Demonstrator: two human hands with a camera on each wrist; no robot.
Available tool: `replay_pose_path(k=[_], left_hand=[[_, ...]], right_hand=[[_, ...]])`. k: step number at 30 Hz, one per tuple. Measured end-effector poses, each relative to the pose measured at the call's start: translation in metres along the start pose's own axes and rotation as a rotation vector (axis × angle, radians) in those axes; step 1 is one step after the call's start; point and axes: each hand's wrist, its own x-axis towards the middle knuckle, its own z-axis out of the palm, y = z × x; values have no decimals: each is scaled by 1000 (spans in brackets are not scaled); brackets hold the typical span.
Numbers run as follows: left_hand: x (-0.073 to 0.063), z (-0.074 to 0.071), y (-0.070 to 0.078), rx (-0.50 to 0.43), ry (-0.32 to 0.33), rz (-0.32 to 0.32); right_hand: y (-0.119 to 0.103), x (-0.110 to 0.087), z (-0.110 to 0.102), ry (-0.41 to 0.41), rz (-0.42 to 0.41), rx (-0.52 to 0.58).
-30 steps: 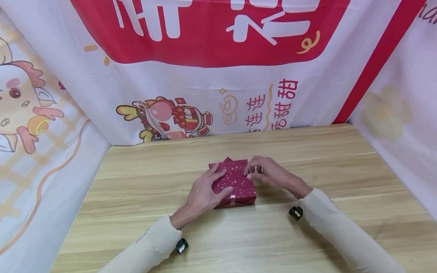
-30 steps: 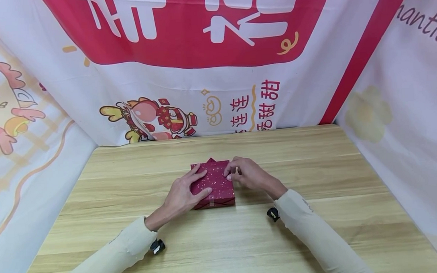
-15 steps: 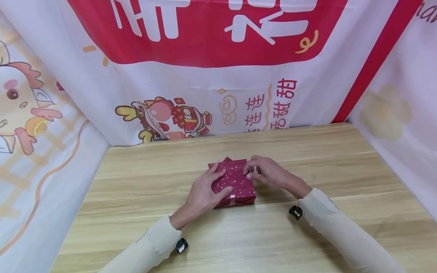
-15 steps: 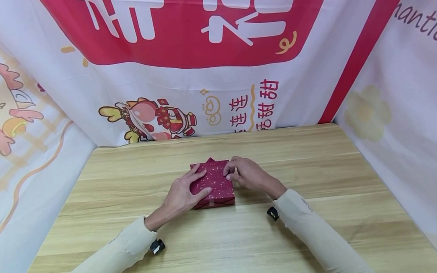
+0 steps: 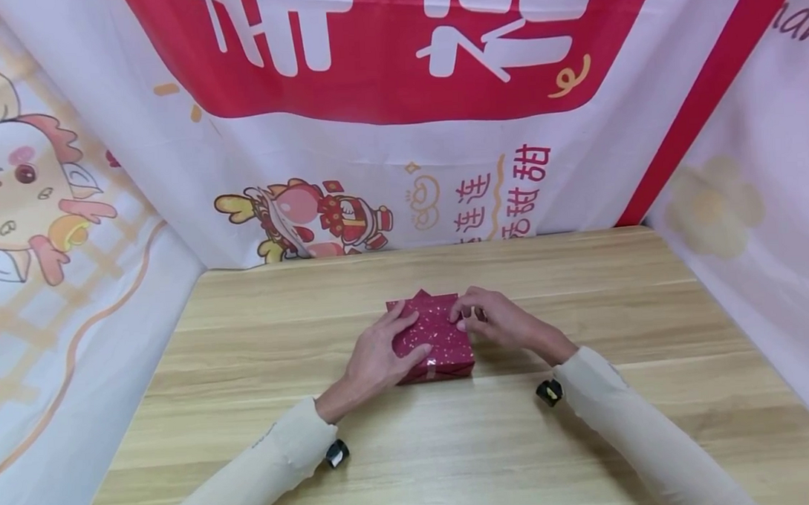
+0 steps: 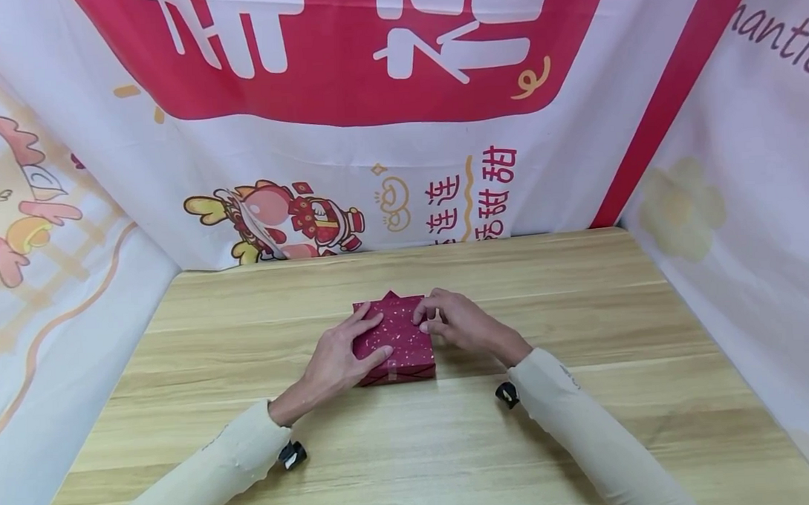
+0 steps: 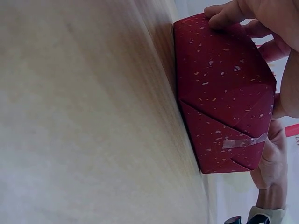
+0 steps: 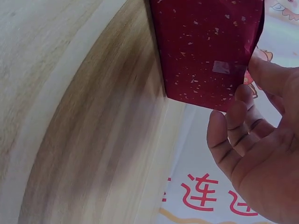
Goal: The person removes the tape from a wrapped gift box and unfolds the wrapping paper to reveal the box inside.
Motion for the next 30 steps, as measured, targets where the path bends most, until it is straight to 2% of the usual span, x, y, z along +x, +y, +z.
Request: replay_pose_path(k=[13,18,23,30], left_hand=[[-1,0,0,-16,9,8],[0,0,0,-14,7,12],[-1,-1,0,-21,10,13],[-1,-1,0,-7,6,9]], right_hand=[[3,-2,3,30,-9,-65],[5,-2,3,38,-49,-81],[5,-1,4,20,-88,-75],[3,-3,2,-6,-72,-78]])
